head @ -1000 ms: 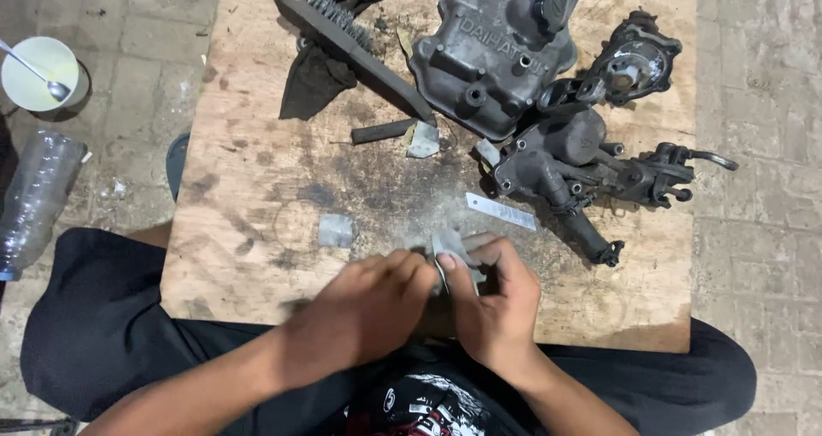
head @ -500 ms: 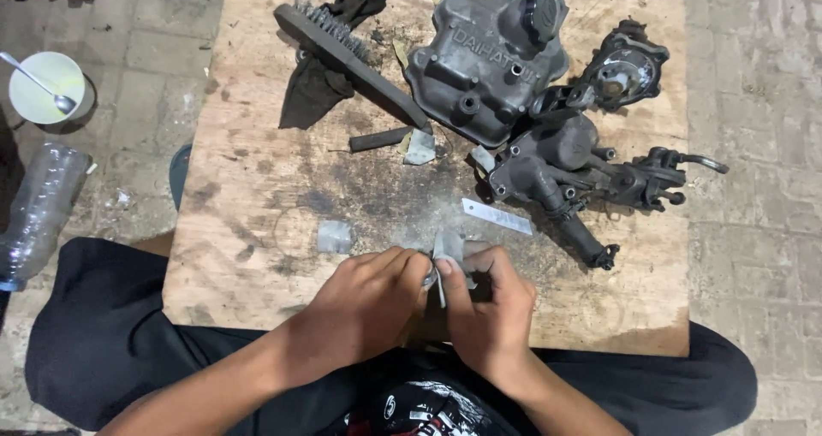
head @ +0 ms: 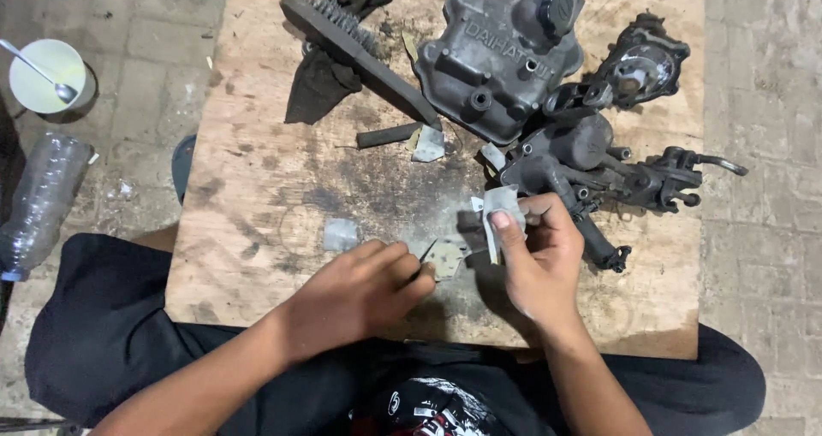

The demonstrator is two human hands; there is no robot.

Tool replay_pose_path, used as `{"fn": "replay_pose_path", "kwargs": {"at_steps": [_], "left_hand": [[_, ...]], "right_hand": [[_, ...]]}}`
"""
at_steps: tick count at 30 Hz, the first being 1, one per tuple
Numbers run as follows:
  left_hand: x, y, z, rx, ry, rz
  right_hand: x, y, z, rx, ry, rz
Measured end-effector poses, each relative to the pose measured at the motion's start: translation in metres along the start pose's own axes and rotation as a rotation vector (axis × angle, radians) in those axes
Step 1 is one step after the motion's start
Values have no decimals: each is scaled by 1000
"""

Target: The person smooths a small metal part using a sanding block, repeatedly rubbing the surface and edges. They flip the part to work on different sides and occasionally inspect the surface by hand.

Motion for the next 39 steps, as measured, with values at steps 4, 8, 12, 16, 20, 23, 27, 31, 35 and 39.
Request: {"fn": "replay_pose_path", "kwargs": {"at_steps": [4, 8, 12, 16, 20, 23, 27, 31, 35, 39], "left_hand": [[0, -1, 1, -37, -104, -74], [-2, -3, -5, -100, -10, -120], [-6, -10, -5, -90, 40, 30], [-6, -20, -2, -126, 107, 73], [-4, -7, -5, -76, -19, -45], [-2, 0, -10, -36, -61, -43], [0, -4, -11, -40, -75, -14], [-2, -14, -9, -55, -38, 110], [-3, -16, -10, -48, -18, 213], [-3, -31, -20, -225, 77, 258]], "right_hand": [[0, 0, 2, 26, 10, 119], [2, 0, 1, 62, -24, 205], [3, 0, 2, 78, -21, 229], [6, 5, 0, 87, -19, 182], [4, 9, 3, 131, 80, 25], [2, 13, 4, 208, 83, 73], [4, 15, 5, 241, 132, 197], [5, 15, 5, 202, 154, 218], [7, 12, 6, 185, 109, 200], [7, 12, 6, 202, 99, 203]]}}
Point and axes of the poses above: each hand's wrist, its own z-axis away from the middle knuckle, its own y-axis out of the back of the hand, x = y × z, the point moved 2 cm from there along -z, towards the middle knuckle, and after that the axes turned 10 degrees about -y, right-handed, at the moved point
